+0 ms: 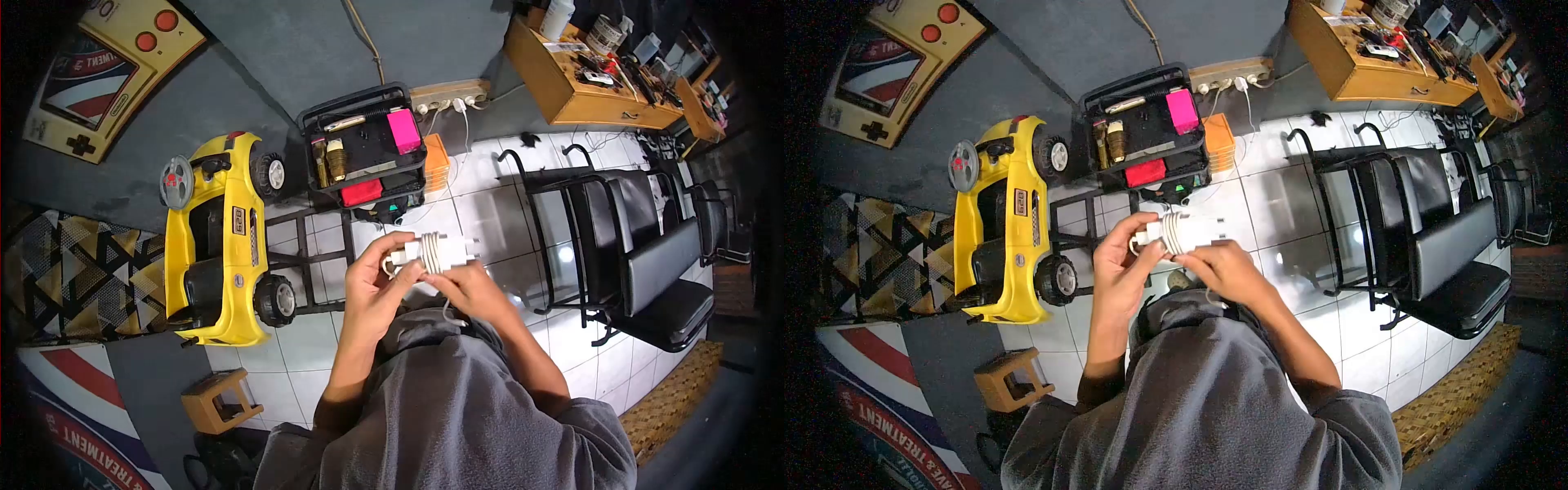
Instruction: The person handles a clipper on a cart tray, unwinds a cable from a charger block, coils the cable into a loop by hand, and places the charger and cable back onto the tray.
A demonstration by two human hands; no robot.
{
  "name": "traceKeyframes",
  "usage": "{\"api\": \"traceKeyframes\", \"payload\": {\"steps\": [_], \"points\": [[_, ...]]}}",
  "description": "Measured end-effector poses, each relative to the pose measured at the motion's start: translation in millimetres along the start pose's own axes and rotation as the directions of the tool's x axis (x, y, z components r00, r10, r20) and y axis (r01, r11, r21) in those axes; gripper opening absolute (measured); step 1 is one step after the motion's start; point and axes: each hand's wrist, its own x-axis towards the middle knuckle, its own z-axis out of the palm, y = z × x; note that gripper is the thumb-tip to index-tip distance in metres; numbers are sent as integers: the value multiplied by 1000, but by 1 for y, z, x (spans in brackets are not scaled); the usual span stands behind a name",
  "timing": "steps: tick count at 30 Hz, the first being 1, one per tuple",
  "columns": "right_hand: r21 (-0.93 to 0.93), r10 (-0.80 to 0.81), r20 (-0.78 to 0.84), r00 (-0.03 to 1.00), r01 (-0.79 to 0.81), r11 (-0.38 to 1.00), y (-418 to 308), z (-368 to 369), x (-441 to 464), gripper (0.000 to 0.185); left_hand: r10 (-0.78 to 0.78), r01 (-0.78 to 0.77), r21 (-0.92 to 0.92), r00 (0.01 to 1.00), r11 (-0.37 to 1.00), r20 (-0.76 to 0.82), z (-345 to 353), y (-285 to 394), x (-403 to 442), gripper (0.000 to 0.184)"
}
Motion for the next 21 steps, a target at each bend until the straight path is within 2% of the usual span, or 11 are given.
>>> {"api": "traceKeyframes", "payload": {"steps": [1, 5, 6, 8, 11, 15, 16, 17, 19, 20, 21], "points": [[58, -146, -151, 978, 156, 986, -8, 7, 1, 19, 3, -3, 2, 1000, 1000, -4, 0, -5, 3, 31], [-92, -159, -148, 976, 146, 985, -16, 13, -6, 18, 65, -55, 70, 988, 996, -141, 4, -21, 8, 30], [-159, -146, -126, 981, 125, 979, -20, 11, -9, 18, 126, -92, 195, 977, 976, -172, 2, -28, 10, 29], [-131, -138, -105, 985, 124, 984, -25, 7, -13, 17, 214, -126, 390, 958, 912, -193, -6, -39, 11, 26], [-90, -128, -84, 988, 121, 989, -35, -1, -19, 15, 167, -60, 369, 949, 927, -266, -5, -38, 12, 26], [-78, -142, -102, 985, 134, 988, -41, -8, -21, 12, 161, -46, 570, 975, 820, -153, -5, -40, 8, 24], [-76, -142, -102, 985, 135, 988, -42, -10, -20, 12, 305, -202, 656, 951, 727, -46, -12, -51, 11, 25], [-108, -157, -108, 982, 146, 983, -42, -13, -20, 13, 306, -203, 656, 951, 727, -45, -12, -54, 10, 25], [-142, -169, -116, 979, 153, 978, -42, -17, -22, 14, 128, -47, 393, 975, 918, -182, -5, -52, 7, 27], [-139, -164, -108, 980, 149, 979, -41, -18, -23, 15, 119, -72, 278, 980, 958, -157, -6, -57, 8, 29], [-135, -161, -99, 982, 147, 980, -41, -19, -23, 15, 122, -74, 278, 980, 958, -159, -7, -56, 9, 29]]}}
